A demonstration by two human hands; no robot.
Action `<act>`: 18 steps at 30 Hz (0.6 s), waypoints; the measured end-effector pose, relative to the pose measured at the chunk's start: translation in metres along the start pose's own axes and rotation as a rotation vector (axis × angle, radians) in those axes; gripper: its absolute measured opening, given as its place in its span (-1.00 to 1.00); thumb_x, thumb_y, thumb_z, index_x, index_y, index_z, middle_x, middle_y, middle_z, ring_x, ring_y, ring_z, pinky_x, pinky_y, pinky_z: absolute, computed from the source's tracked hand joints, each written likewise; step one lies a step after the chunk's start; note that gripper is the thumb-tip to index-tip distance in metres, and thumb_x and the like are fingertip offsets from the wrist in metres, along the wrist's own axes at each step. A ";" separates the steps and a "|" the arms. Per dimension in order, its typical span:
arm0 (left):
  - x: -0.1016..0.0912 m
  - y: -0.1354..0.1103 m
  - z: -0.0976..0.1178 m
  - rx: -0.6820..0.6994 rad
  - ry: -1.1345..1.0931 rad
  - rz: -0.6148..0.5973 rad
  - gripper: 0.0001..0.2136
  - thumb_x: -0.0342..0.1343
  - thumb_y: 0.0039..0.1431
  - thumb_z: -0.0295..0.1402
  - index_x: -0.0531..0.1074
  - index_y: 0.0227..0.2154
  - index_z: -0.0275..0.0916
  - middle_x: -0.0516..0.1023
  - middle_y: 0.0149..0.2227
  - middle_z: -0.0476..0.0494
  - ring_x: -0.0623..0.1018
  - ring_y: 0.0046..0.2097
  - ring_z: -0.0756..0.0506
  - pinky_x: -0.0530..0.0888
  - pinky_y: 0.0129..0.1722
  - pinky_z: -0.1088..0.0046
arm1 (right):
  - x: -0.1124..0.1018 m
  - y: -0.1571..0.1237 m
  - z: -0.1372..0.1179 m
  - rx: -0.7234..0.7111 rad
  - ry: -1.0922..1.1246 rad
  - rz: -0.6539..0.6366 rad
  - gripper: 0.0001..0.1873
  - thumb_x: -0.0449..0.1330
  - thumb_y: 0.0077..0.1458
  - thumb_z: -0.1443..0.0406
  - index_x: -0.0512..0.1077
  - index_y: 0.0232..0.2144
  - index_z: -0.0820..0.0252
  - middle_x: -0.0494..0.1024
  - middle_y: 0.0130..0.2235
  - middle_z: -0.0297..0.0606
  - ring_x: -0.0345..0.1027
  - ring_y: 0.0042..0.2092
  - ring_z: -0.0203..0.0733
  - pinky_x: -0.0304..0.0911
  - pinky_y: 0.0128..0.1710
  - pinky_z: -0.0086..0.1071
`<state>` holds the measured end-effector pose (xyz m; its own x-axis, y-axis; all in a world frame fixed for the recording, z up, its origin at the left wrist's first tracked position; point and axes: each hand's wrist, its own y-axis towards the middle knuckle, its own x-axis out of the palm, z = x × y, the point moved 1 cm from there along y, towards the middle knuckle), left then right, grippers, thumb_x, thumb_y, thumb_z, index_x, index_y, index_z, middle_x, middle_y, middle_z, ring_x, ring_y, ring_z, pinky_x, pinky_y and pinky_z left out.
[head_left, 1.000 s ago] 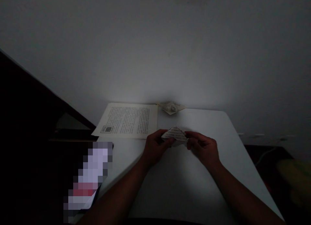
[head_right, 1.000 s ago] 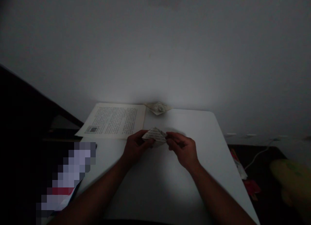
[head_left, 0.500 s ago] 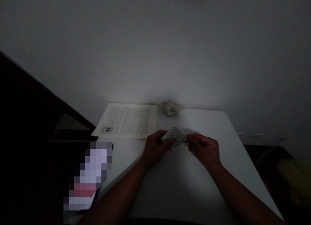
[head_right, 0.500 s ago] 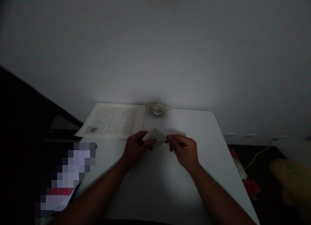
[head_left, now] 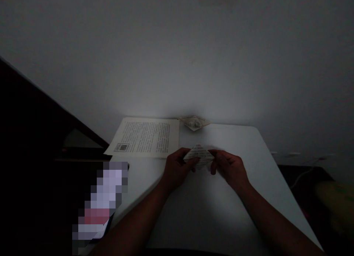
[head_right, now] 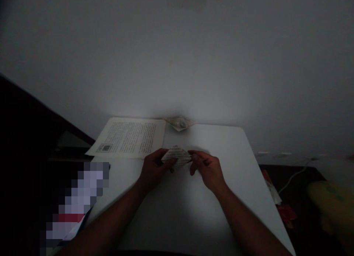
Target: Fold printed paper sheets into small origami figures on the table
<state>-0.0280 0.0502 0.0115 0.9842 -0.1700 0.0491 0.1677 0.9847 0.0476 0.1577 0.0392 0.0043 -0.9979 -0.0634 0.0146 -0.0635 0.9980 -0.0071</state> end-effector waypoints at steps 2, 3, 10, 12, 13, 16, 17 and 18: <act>0.000 0.000 -0.001 0.008 0.000 -0.006 -0.77 0.25 0.00 -0.30 0.48 -0.30 -0.32 0.52 -0.39 -0.06 0.46 -0.52 0.06 0.46 -0.55 0.57 | 0.000 0.000 0.001 0.020 0.026 -0.030 -0.53 0.17 0.08 0.05 0.47 -0.13 0.33 0.47 -0.66 -0.32 0.32 -0.59 -0.25 0.24 -0.49 -0.34; 0.000 0.000 -0.001 0.010 0.004 -0.010 -0.77 0.25 0.00 -0.30 0.48 -0.30 -0.32 0.52 -0.39 -0.06 0.46 -0.51 0.06 0.47 -0.55 0.57 | 0.001 0.000 0.001 0.029 0.018 -0.041 -0.53 0.18 0.07 0.05 0.48 -0.14 0.32 0.47 -0.66 -0.33 0.31 -0.60 -0.26 0.24 -0.49 -0.34; 0.001 -0.001 0.000 0.017 0.009 -0.021 -0.81 0.24 0.01 -0.32 0.47 -0.33 -0.32 0.51 -0.42 -0.06 0.44 -0.50 0.07 0.45 -0.55 0.59 | 0.003 -0.001 -0.005 0.025 -0.062 -0.019 -0.64 0.20 0.06 0.07 0.56 -0.30 0.26 0.44 -0.68 -0.37 0.27 -0.62 -0.33 0.17 -0.56 -0.43; 0.002 -0.001 -0.001 0.014 -0.001 -0.023 -0.81 0.23 0.01 -0.32 0.47 -0.33 -0.32 0.51 -0.41 -0.06 0.44 -0.49 0.07 0.45 -0.55 0.59 | 0.003 -0.001 -0.007 0.025 -0.074 -0.016 -0.65 0.19 0.07 0.08 0.56 -0.32 0.25 0.44 -0.69 -0.37 0.26 -0.62 -0.34 0.17 -0.57 -0.44; 0.002 -0.001 -0.002 0.013 -0.005 -0.025 -0.81 0.23 0.01 -0.32 0.47 -0.33 -0.31 0.51 -0.41 -0.06 0.44 -0.49 0.06 0.45 -0.55 0.59 | 0.003 -0.001 -0.008 0.026 -0.084 -0.015 -0.66 0.19 0.07 0.08 0.57 -0.33 0.25 0.44 -0.69 -0.37 0.26 -0.62 -0.34 0.17 -0.57 -0.44; 0.002 -0.001 -0.003 0.015 -0.012 -0.035 -0.82 0.24 0.01 -0.32 0.46 -0.34 -0.31 0.50 -0.42 -0.04 0.43 -0.49 0.07 0.45 -0.56 0.60 | 0.003 -0.001 -0.010 0.025 -0.115 -0.009 -0.66 0.19 0.07 0.09 0.57 -0.35 0.26 0.44 -0.69 -0.37 0.27 -0.62 -0.33 0.19 -0.56 -0.44; 0.003 0.000 -0.003 0.013 -0.013 -0.038 -0.82 0.24 0.01 -0.32 0.46 -0.34 -0.30 0.49 -0.43 -0.03 0.43 -0.49 0.07 0.45 -0.56 0.60 | 0.003 -0.001 -0.010 0.024 -0.122 -0.010 -0.66 0.18 0.07 0.09 0.57 -0.35 0.26 0.44 -0.69 -0.36 0.28 -0.62 -0.33 0.20 -0.56 -0.44; 0.003 0.000 -0.002 0.009 -0.015 -0.040 -0.82 0.24 0.01 -0.32 0.46 -0.35 -0.30 0.49 -0.43 -0.03 0.43 -0.50 0.08 0.45 -0.56 0.61 | 0.004 -0.001 -0.009 0.024 -0.128 -0.011 -0.66 0.18 0.07 0.09 0.57 -0.35 0.26 0.45 -0.69 -0.36 0.28 -0.62 -0.33 0.21 -0.56 -0.44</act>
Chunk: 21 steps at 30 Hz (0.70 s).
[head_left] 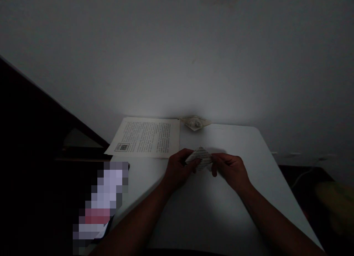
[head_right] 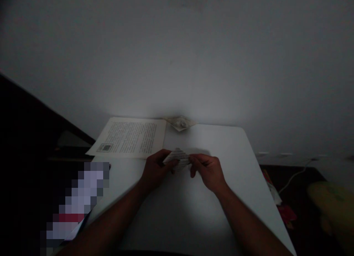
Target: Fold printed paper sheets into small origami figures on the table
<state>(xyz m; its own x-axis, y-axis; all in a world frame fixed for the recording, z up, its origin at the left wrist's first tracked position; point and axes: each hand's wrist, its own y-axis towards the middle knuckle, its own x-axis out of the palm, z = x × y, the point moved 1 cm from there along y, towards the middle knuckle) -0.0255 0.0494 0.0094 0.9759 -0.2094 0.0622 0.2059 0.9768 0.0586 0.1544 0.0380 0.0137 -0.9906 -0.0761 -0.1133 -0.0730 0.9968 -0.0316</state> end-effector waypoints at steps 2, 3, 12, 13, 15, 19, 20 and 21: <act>0.000 0.000 0.002 -0.016 -0.009 0.001 -0.82 0.24 0.00 -0.32 0.46 -0.36 -0.31 0.49 -0.43 -0.03 0.42 -0.50 0.08 0.45 -0.57 0.61 | 0.000 0.000 0.001 0.001 -0.008 -0.004 -0.65 0.17 0.08 0.09 0.57 -0.35 0.26 0.45 -0.69 -0.35 0.28 -0.63 -0.32 0.22 -0.56 -0.43; 0.000 0.000 0.003 -0.026 -0.016 0.003 -0.82 0.24 -0.01 -0.32 0.46 -0.36 -0.31 0.49 -0.43 -0.03 0.42 -0.50 0.08 0.45 -0.58 0.61 | 0.001 0.000 0.001 0.004 -0.012 -0.007 -0.64 0.17 0.08 0.09 0.58 -0.35 0.27 0.45 -0.69 -0.35 0.29 -0.63 -0.32 0.23 -0.56 -0.43; -0.002 0.001 0.001 -0.121 -0.144 -0.076 -0.72 0.27 -0.04 -0.23 0.48 -0.34 -0.35 0.53 -0.42 -0.10 0.49 -0.48 0.00 0.52 -0.57 0.51 | 0.001 -0.001 0.003 -0.012 0.003 0.037 -0.67 0.22 0.03 0.09 0.58 -0.40 0.26 0.43 -0.71 -0.35 0.24 -0.69 -0.35 0.18 -0.66 -0.45; -0.002 0.001 0.001 -0.127 -0.150 -0.087 -0.72 0.26 -0.03 -0.23 0.49 -0.33 -0.35 0.54 -0.42 -0.10 0.49 -0.49 0.01 0.53 -0.57 0.50 | 0.001 -0.001 0.003 -0.011 0.002 0.041 -0.67 0.22 0.03 0.09 0.58 -0.40 0.26 0.42 -0.71 -0.36 0.24 -0.70 -0.35 0.18 -0.67 -0.46; -0.002 0.001 0.001 -0.142 -0.158 -0.106 -0.72 0.25 -0.01 -0.23 0.51 -0.32 -0.36 0.55 -0.42 -0.10 0.49 -0.52 0.02 0.53 -0.56 0.49 | 0.001 -0.001 0.002 -0.007 0.002 0.048 -0.68 0.23 0.02 0.10 0.58 -0.42 0.26 0.41 -0.73 -0.37 0.23 -0.71 -0.36 0.17 -0.68 -0.47; -0.002 0.001 0.001 -0.165 -0.184 -0.141 -0.71 0.26 0.00 -0.23 0.52 -0.30 -0.37 0.56 -0.44 -0.11 0.49 -0.56 0.03 0.52 -0.56 0.48 | 0.001 -0.002 0.000 -0.012 0.014 0.074 -0.69 0.24 0.00 0.11 0.58 -0.46 0.26 0.38 -0.75 -0.38 0.20 -0.73 -0.36 0.15 -0.72 -0.47; -0.003 0.001 0.001 -0.162 -0.188 -0.150 -0.71 0.25 0.00 -0.23 0.52 -0.29 -0.38 0.56 -0.44 -0.12 0.49 -0.56 0.02 0.52 -0.56 0.48 | 0.001 -0.002 0.001 -0.012 0.016 0.077 -0.69 0.24 0.00 0.10 0.58 -0.46 0.26 0.38 -0.74 -0.38 0.20 -0.73 -0.36 0.14 -0.72 -0.47; -0.003 0.001 0.001 -0.155 -0.192 -0.161 -0.70 0.24 0.02 -0.23 0.53 -0.28 -0.39 0.56 -0.44 -0.13 0.50 -0.56 0.01 0.52 -0.55 0.48 | 0.001 -0.001 0.001 -0.011 0.015 0.078 -0.69 0.24 0.01 0.10 0.58 -0.45 0.26 0.39 -0.74 -0.38 0.20 -0.73 -0.36 0.15 -0.72 -0.47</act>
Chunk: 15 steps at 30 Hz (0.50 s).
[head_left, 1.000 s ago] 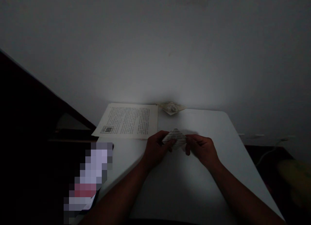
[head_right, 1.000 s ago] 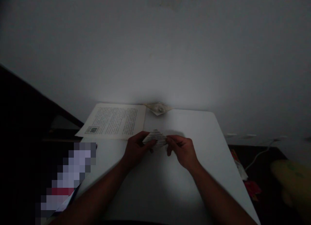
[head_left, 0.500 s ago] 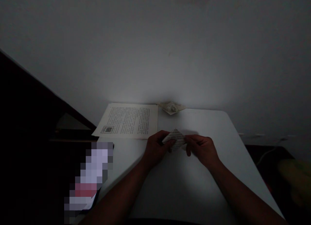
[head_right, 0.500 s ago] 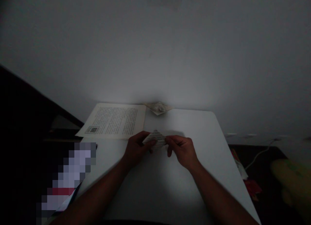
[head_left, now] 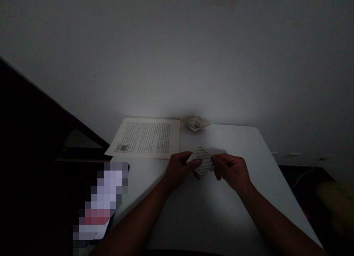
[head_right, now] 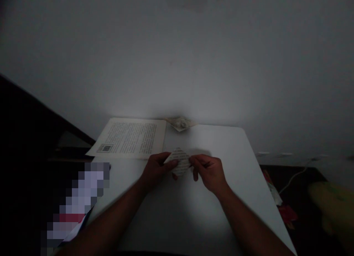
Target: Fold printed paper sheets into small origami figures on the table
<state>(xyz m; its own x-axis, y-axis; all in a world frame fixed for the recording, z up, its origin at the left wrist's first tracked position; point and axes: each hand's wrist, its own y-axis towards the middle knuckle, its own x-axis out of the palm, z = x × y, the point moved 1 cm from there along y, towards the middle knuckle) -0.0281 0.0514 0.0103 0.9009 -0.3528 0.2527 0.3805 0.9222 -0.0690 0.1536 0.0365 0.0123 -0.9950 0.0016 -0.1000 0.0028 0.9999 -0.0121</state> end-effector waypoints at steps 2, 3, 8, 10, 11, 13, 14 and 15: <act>-0.001 0.000 0.000 0.013 0.000 -0.024 -0.69 0.21 0.06 -0.22 0.53 -0.27 -0.40 0.56 -0.46 -0.14 0.51 -0.55 0.00 0.51 -0.54 0.48 | 0.000 0.000 0.001 0.007 -0.004 -0.004 -0.69 0.23 0.02 0.10 0.58 -0.44 0.26 0.39 -0.73 -0.37 0.21 -0.72 -0.36 0.15 -0.72 -0.47; -0.001 0.000 0.001 0.018 0.003 -0.033 -0.68 0.19 0.08 -0.21 0.53 -0.26 -0.40 0.56 -0.47 -0.14 0.52 -0.55 -0.01 0.51 -0.53 0.47 | -0.001 0.000 0.002 0.009 -0.005 -0.004 -0.69 0.23 0.02 0.10 0.58 -0.43 0.26 0.39 -0.74 -0.38 0.21 -0.72 -0.36 0.15 -0.72 -0.47; -0.001 0.000 0.002 0.016 0.022 -0.040 -0.67 0.17 0.10 -0.19 0.53 -0.23 -0.39 0.59 -0.39 -0.21 0.54 -0.52 -0.02 0.50 -0.51 0.48 | -0.003 0.000 0.001 -0.021 -0.011 0.016 -0.68 0.24 0.01 0.10 0.58 -0.43 0.27 0.38 -0.74 -0.38 0.21 -0.72 -0.35 0.15 -0.72 -0.45; 0.000 0.000 0.003 0.012 0.052 -0.002 -0.68 0.17 0.10 -0.18 0.53 -0.25 -0.39 0.59 -0.39 -0.21 0.55 -0.53 -0.02 0.48 -0.52 0.50 | -0.003 0.000 0.000 -0.025 -0.015 0.034 -0.69 0.24 0.01 0.11 0.57 -0.44 0.26 0.37 -0.75 -0.38 0.20 -0.72 -0.36 0.14 -0.72 -0.46; 0.000 0.000 0.003 0.005 0.074 0.036 -0.68 0.17 0.09 -0.18 0.53 -0.28 -0.39 0.59 -0.43 -0.19 0.54 -0.55 -0.02 0.47 -0.53 0.51 | -0.003 0.000 0.000 -0.021 -0.015 0.041 -0.70 0.24 0.01 0.11 0.57 -0.45 0.26 0.37 -0.75 -0.39 0.19 -0.73 -0.36 0.13 -0.73 -0.46; -0.001 0.000 0.002 -0.011 0.114 0.112 -0.68 0.18 0.08 -0.17 0.53 -0.34 -0.39 0.56 -0.54 -0.14 0.52 -0.59 -0.01 0.45 -0.55 0.52 | -0.002 0.001 0.000 -0.014 -0.013 0.048 -0.70 0.24 0.01 0.11 0.57 -0.45 0.26 0.36 -0.76 -0.39 0.18 -0.74 -0.36 0.11 -0.75 -0.46; -0.001 0.000 0.002 -0.019 0.125 0.135 -0.69 0.18 0.08 -0.16 0.53 -0.37 -0.39 0.54 -0.58 -0.12 0.51 -0.60 -0.01 0.44 -0.57 0.52 | -0.002 0.000 0.000 -0.013 -0.012 0.048 -0.70 0.24 0.01 0.11 0.57 -0.45 0.26 0.36 -0.76 -0.39 0.17 -0.74 -0.36 0.10 -0.75 -0.46; -0.002 0.000 0.001 -0.024 0.125 0.145 -0.68 0.18 0.07 -0.15 0.53 -0.39 -0.39 0.53 -0.61 -0.11 0.50 -0.61 -0.01 0.44 -0.58 0.53 | -0.002 0.000 0.000 -0.014 -0.013 0.044 -0.70 0.24 0.01 0.11 0.57 -0.46 0.26 0.36 -0.76 -0.39 0.17 -0.74 -0.36 0.10 -0.75 -0.46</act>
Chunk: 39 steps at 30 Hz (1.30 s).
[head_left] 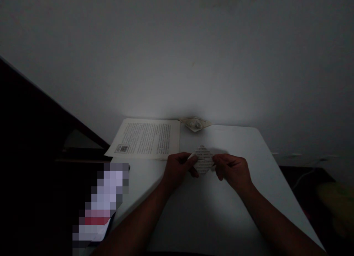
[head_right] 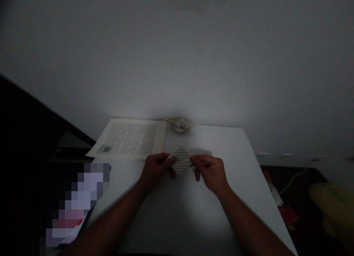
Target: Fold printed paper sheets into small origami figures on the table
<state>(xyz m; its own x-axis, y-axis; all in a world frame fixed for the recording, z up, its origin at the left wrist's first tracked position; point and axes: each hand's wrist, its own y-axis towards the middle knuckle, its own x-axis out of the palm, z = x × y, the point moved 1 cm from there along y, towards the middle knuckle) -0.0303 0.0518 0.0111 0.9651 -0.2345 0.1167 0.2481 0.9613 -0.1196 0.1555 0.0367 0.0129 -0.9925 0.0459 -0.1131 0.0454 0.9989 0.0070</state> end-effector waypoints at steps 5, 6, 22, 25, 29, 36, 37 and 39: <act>-0.002 0.001 -0.001 -0.045 -0.094 -0.056 -0.67 0.20 0.04 -0.13 0.52 -0.45 -0.39 0.52 -0.61 -0.10 0.47 -0.66 0.00 0.40 -0.65 0.54 | -0.001 -0.002 -0.001 0.003 0.007 -0.021 -0.71 0.24 0.02 0.13 0.57 -0.47 0.26 0.36 -0.77 -0.39 0.16 -0.75 -0.37 0.11 -0.74 -0.47; -0.002 0.001 -0.001 -0.057 -0.118 -0.071 -0.67 0.20 0.03 -0.14 0.52 -0.45 -0.39 0.53 -0.60 -0.11 0.46 -0.67 0.01 0.38 -0.67 0.54 | -0.001 -0.002 -0.001 0.005 0.020 -0.029 -0.71 0.24 0.02 0.13 0.57 -0.47 0.26 0.36 -0.77 -0.39 0.16 -0.75 -0.37 0.10 -0.75 -0.47; -0.002 -0.001 0.000 0.049 -0.162 -0.101 -0.61 0.32 -0.12 -0.25 0.49 -0.23 -0.36 0.58 -0.49 -0.14 0.53 -0.51 -0.03 0.45 -0.52 0.49 | -0.007 0.003 0.014 0.023 0.243 -0.041 -0.77 0.27 0.01 0.18 0.53 -0.51 0.25 0.32 -0.79 -0.43 0.10 -0.76 -0.38 0.02 -0.74 -0.45; -0.002 -0.001 0.000 0.080 -0.155 -0.094 -0.62 0.32 -0.13 -0.25 0.47 -0.24 -0.35 0.58 -0.42 -0.16 0.52 -0.47 -0.02 0.44 -0.51 0.49 | -0.008 0.003 0.013 0.027 0.291 -0.039 -0.78 0.28 0.01 0.19 0.51 -0.52 0.24 0.30 -0.81 -0.45 0.09 -0.77 -0.38 -0.01 -0.73 -0.45; -0.004 0.000 -0.001 0.107 -0.091 -0.044 -0.74 0.20 0.03 -0.19 0.44 -0.48 -0.34 0.48 -0.58 -0.05 0.43 -0.57 0.04 0.37 -0.54 0.52 | -0.008 0.003 0.011 0.032 0.301 -0.044 -0.72 0.27 0.02 0.20 0.46 -0.63 0.23 0.31 -0.81 -0.43 0.10 -0.76 -0.40 -0.02 -0.73 -0.47; -0.004 -0.003 -0.001 0.125 0.025 -0.041 -0.65 0.10 0.12 -0.16 0.30 -0.64 -0.29 0.29 -0.69 0.06 0.26 -0.60 0.09 0.20 -0.54 0.54 | -0.009 0.002 0.012 0.024 0.283 -0.040 -0.78 0.28 0.00 0.21 0.49 -0.57 0.24 0.33 -0.79 -0.43 0.09 -0.77 -0.39 -0.02 -0.75 -0.47; -0.004 -0.003 0.000 0.120 0.027 -0.045 -0.65 0.09 0.12 -0.15 0.30 -0.64 -0.29 0.28 -0.69 0.06 0.26 -0.60 0.09 0.20 -0.54 0.54 | -0.009 0.003 0.012 0.024 0.283 -0.043 -0.79 0.28 0.01 0.22 0.50 -0.55 0.25 0.34 -0.79 -0.43 0.09 -0.77 -0.40 -0.03 -0.76 -0.48; -0.003 -0.002 0.000 0.098 0.024 -0.055 -0.65 0.08 0.12 -0.14 0.30 -0.64 -0.29 0.29 -0.68 0.06 0.26 -0.60 0.09 0.19 -0.54 0.53 | -0.009 0.003 0.013 0.024 0.284 -0.055 -0.79 0.28 0.02 0.22 0.51 -0.55 0.25 0.34 -0.78 -0.43 0.10 -0.77 -0.40 -0.02 -0.75 -0.49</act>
<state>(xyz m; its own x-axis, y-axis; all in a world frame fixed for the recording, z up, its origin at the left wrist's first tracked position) -0.0340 0.0504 0.0109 0.9521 -0.2900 0.0968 0.2929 0.9560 -0.0169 0.1661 0.0390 0.0009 -0.9854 -0.0069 0.1700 -0.0097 0.9998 -0.0155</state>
